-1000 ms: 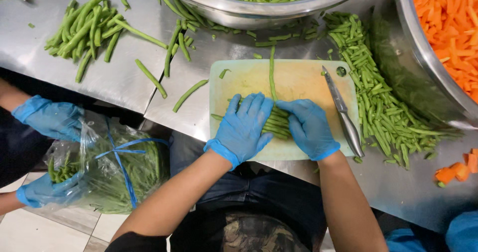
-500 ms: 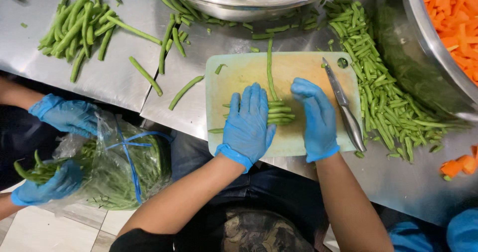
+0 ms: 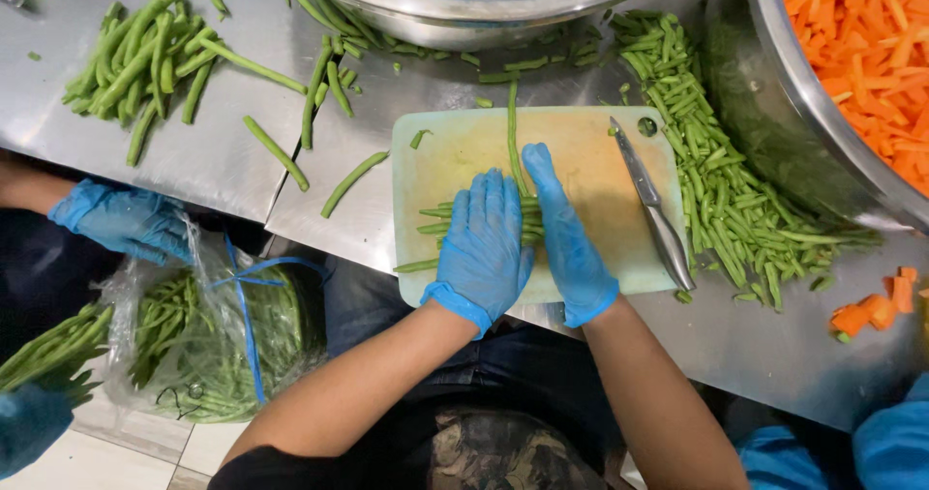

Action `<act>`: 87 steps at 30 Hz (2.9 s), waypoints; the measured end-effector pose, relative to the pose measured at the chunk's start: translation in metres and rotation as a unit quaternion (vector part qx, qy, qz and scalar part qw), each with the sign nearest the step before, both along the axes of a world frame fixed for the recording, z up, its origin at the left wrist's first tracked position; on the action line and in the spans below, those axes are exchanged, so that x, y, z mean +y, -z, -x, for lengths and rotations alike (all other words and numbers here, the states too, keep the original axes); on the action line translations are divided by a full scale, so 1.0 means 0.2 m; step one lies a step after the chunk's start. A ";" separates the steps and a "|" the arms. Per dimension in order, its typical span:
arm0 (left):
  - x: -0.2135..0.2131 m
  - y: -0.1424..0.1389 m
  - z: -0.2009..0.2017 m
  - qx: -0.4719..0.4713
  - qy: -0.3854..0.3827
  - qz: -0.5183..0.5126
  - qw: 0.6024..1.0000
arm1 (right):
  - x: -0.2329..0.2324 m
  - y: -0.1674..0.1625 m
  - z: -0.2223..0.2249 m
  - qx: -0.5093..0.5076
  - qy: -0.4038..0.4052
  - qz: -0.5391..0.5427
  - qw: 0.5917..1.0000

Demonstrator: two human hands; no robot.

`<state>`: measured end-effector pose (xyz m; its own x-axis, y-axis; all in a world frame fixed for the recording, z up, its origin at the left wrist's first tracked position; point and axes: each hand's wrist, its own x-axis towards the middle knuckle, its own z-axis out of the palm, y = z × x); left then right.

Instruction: The person cuts whole green beans into short pieces with a knife on a cutting board, gathering beans by hand and slicing them a handful at a time, then pushes the cut pieces toward a large metal bowl of cut beans on the stainless steel prep table.

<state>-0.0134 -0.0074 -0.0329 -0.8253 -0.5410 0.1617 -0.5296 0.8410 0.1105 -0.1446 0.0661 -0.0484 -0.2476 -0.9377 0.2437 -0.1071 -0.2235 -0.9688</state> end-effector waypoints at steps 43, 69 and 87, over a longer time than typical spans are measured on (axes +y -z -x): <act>0.01 -0.01 0.31 0.091 -0.005 -0.015 0.996 | -0.02 0.14 0.42 -0.248 0.029 0.086 0.965; 0.02 -0.02 0.17 -0.040 -0.016 -0.048 0.998 | 0.07 -0.18 0.31 0.344 0.129 -0.146 0.919; -0.02 -0.05 0.18 -0.030 0.025 -0.052 0.998 | 0.11 -0.24 0.30 0.424 0.103 -0.136 0.889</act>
<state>-0.0487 -0.0104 -0.0220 -0.8578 -0.5109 0.0554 -0.4964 0.8516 0.1683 -0.2050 0.0874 -0.0006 -0.2562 -0.9467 0.1952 -0.8366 0.1160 -0.5353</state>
